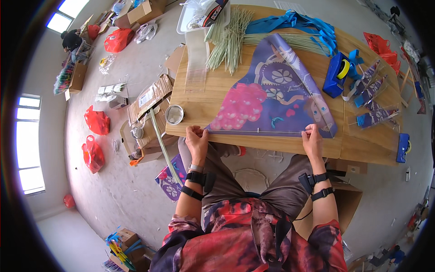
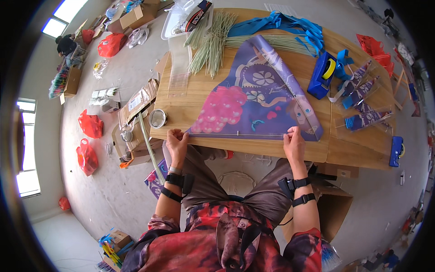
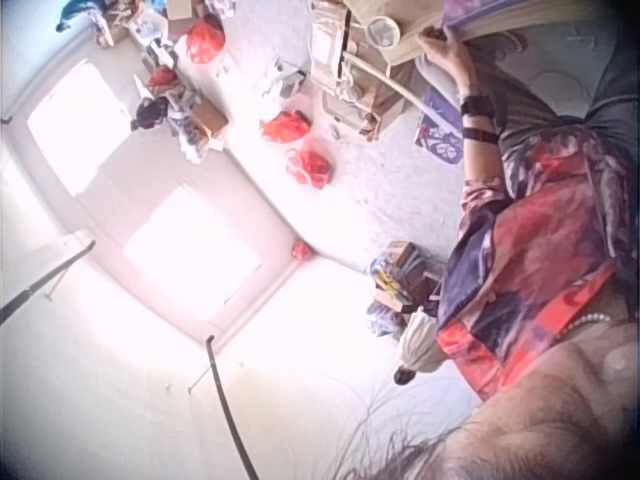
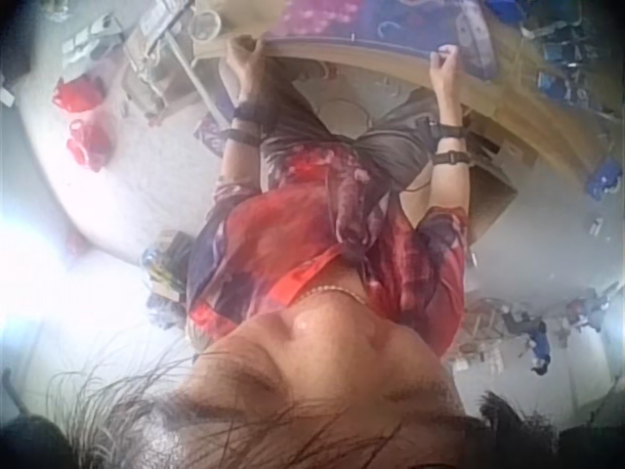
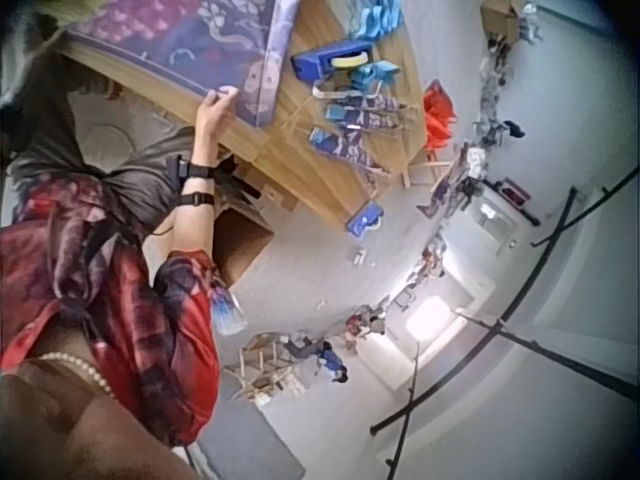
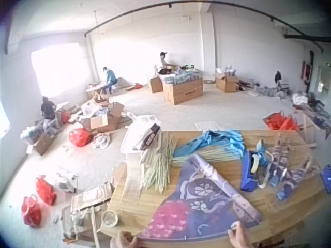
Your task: Assemble a kite by attaching framing rods and tape.
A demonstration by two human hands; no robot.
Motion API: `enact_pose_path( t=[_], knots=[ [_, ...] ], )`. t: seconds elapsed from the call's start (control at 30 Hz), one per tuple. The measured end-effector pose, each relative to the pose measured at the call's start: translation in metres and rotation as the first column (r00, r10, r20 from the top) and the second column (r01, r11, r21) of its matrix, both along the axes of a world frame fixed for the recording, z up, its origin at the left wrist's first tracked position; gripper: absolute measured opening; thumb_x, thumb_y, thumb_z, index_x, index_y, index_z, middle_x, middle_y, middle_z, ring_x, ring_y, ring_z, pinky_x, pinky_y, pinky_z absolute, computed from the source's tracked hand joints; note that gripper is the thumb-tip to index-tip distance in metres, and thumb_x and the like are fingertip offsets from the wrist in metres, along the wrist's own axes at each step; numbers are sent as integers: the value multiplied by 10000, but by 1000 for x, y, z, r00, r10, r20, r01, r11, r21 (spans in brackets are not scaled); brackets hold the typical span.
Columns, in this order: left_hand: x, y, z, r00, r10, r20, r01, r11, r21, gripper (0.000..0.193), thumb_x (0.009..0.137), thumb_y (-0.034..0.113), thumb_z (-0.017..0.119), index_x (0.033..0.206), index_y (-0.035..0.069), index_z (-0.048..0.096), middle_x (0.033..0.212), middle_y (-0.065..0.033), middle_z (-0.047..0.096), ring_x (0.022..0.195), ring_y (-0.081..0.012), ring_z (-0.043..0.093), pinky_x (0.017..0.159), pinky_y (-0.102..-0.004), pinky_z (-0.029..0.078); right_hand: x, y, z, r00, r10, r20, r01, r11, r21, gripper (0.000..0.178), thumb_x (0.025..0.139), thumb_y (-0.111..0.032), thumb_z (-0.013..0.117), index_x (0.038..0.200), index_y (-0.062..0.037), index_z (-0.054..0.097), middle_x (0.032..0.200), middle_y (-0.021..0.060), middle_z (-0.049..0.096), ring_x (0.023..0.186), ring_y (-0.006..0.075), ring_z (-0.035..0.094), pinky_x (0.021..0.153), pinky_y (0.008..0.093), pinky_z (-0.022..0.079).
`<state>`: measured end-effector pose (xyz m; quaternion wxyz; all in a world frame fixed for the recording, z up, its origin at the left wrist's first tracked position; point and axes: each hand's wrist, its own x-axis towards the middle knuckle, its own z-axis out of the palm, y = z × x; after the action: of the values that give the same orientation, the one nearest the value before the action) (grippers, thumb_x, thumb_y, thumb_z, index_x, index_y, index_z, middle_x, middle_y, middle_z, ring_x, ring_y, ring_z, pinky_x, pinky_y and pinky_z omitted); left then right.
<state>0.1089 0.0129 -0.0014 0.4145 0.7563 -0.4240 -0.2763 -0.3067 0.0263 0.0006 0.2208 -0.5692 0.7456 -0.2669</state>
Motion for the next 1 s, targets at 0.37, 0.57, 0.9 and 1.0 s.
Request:
enact_pose_path(
  t=[0.37, 0.57, 0.9, 1.0],
  knots=[
    [-7, -4, 5, 988, -34, 152, 33, 999, 14, 307, 830, 52, 772, 1056, -2, 571, 843, -95, 696, 753, -172, 691, 724, -306, 563, 8, 0, -10, 985, -21, -173, 12, 999, -53, 282, 865, -45, 722, 1030, -61, 493, 784, 134, 662, 767, 359, 677, 697, 469, 520],
    [-8, -3, 8, 979, -65, 195, 66, 998, 4, 306, 830, 39, 761, 1060, -2, 563, 829, -109, 697, 734, -202, 699, 701, -322, 562, 17, 1, -5, 966, -10, -260, -8, 998, -66, 269, 875, -54, 703, 1036, -66, 487, 812, 136, 659, 803, 366, 671, 721, 490, 504],
    [-7, -1, -3, 961, -85, 262, 96, 995, -32, 295, 843, 40, 743, 1067, -2, 556, 816, -119, 688, 724, -220, 695, 686, -344, 554, 22, 3, -8, 956, -28, -292, 14, 999, -52, 237, 893, -64, 673, 1050, -55, 495, 902, 160, 648, 905, 376, 656, 785, 494, 478],
    [-6, 0, -3, 960, -89, 266, 102, 994, -35, 298, 840, 43, 745, 1067, -1, 557, 823, -119, 687, 726, -222, 690, 687, -349, 549, 22, 3, -9, 958, -32, -284, 17, 998, -55, 233, 895, -62, 670, 1049, -56, 496, 910, 159, 648, 914, 375, 655, 793, 490, 479]
  ],
)
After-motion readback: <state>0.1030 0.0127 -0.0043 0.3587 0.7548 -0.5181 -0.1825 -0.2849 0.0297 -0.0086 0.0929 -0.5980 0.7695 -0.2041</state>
